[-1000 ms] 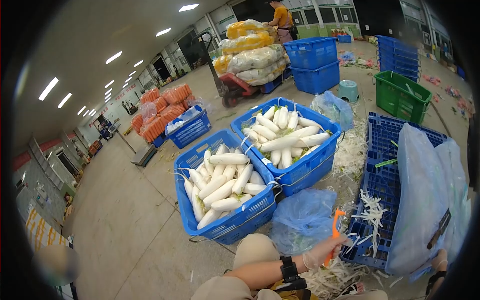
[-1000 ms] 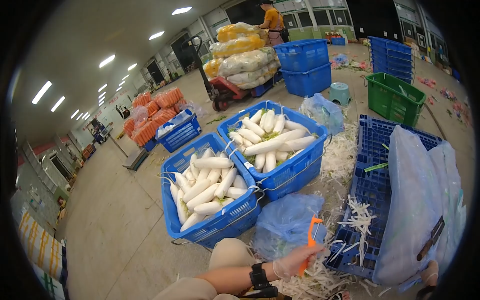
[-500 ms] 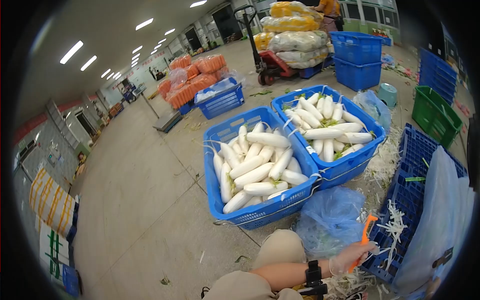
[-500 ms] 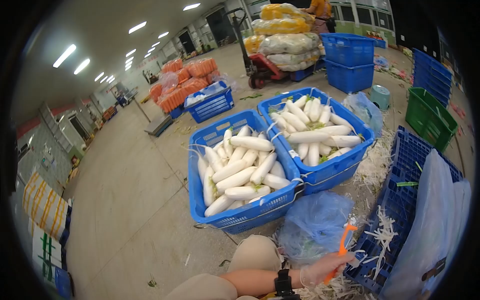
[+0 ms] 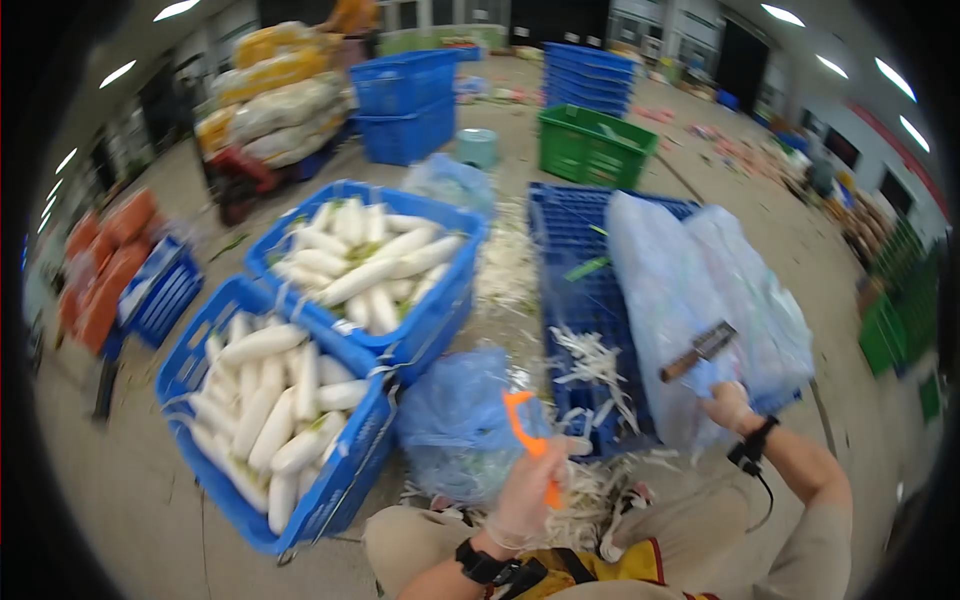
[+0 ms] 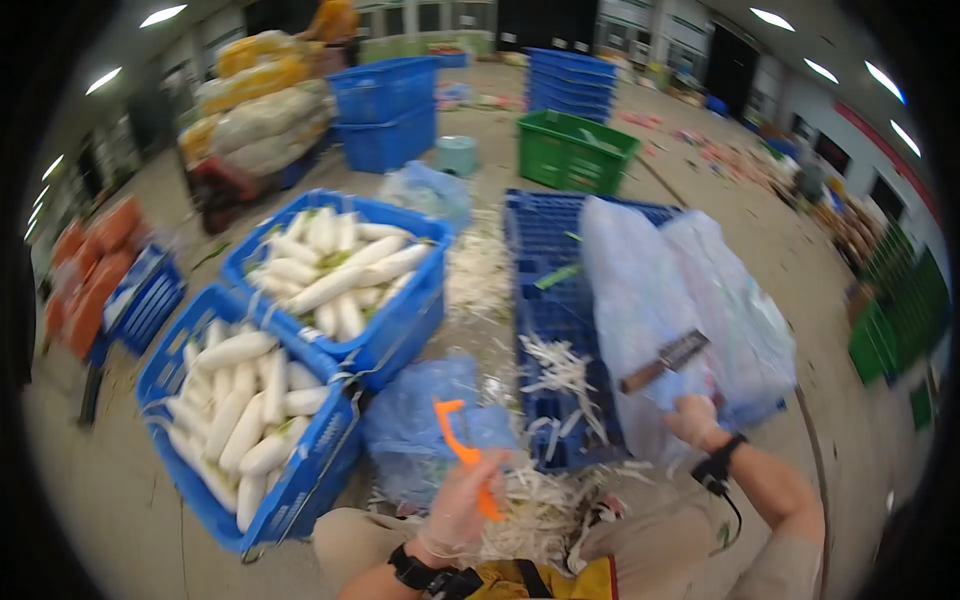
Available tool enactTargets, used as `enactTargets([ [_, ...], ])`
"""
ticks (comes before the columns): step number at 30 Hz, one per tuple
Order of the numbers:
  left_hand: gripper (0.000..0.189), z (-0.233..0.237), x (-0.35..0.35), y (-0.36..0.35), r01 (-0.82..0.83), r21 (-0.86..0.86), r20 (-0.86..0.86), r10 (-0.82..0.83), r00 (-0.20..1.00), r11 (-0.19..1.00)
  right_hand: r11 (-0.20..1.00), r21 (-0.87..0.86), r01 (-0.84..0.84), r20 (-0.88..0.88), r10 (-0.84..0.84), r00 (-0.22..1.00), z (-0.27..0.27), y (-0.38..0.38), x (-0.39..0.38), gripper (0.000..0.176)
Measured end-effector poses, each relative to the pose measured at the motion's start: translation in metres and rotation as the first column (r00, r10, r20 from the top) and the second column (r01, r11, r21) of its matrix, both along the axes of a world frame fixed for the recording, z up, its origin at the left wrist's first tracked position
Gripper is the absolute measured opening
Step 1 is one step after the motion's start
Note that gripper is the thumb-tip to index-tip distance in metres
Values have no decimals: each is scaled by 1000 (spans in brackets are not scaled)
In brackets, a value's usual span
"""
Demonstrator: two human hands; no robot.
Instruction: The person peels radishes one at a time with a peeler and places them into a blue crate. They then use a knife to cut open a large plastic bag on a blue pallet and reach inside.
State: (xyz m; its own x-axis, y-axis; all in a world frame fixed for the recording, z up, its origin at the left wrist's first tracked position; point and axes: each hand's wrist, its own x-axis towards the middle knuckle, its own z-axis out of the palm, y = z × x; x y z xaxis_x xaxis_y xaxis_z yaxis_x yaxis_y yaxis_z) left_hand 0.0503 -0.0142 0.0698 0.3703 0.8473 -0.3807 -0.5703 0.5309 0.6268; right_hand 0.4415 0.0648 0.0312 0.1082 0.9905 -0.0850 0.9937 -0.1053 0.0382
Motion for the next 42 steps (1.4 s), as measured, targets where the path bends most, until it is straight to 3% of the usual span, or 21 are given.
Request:
enactTargets([
  [2,23,4,9,10,-90,-12,-31,90,995,996,1000,-26,-11,-83,8,996,12,-3,-14,30],
  [5,23,4,22,18,-57,-29,-50,55,997,998,1000,-2,-4,-177,3,984,16,-10,-20,29],
  [8,21,-3,33,27,-15,-77,-68,10,998,997,988,67,142,-312,-114,943,15,-24,-4,28],
  [14,26,-22,45,30,1,-58,-42,-3,999,998,984,33,175,-344,-154,926,19,-34,47,31],
  [17,25,-27,45,27,-22,-32,-97,18,995,999,993,-117,16,-231,-42,972,53,-27,66,40],
  [18,25,-28,45,26,-5,12,-162,7,987,1000,995,-99,9,-231,-32,973,66,-30,65,40],
  [20,25,-31,43,24,-74,88,-214,91,973,993,915,297,273,-499,-95,861,96,-9,55,40],
  [22,28,-30,50,23,-40,115,-305,73,949,993,888,395,236,-309,-114,944,90,19,49,43],
  [23,28,-28,49,22,-93,148,-303,134,944,985,929,220,296,-260,-237,936,100,25,23,48],
  [25,31,-24,49,20,20,130,-263,15,965,991,957,110,268,-84,-259,962,64,43,9,61],
  [28,32,-15,40,14,-7,135,-224,37,974,991,955,23,297,-57,-295,954,37,47,-11,59],
  [34,30,-19,25,13,-91,97,-221,110,969,991,976,67,205,-114,-197,974,30,46,-19,54],
  [36,28,-16,34,12,-90,107,-228,113,967,990,988,-57,146,2,-146,989,27,45,-32,58],
  [38,26,-8,47,6,-38,148,-232,72,970,988,990,-66,128,-7,-129,992,16,49,-35,64],
  [39,26,-4,50,3,31,131,-267,5,964,991,990,-58,126,-54,-129,990,16,47,-39,59],
  [40,24,-1,53,4,-5,149,-263,44,964,989,987,-52,155,-107,-160,981,19,45,-38,54],
  [42,23,10,62,6,11,179,-283,41,958,984,973,132,188,-182,-162,970,8,39,-25,39],
])
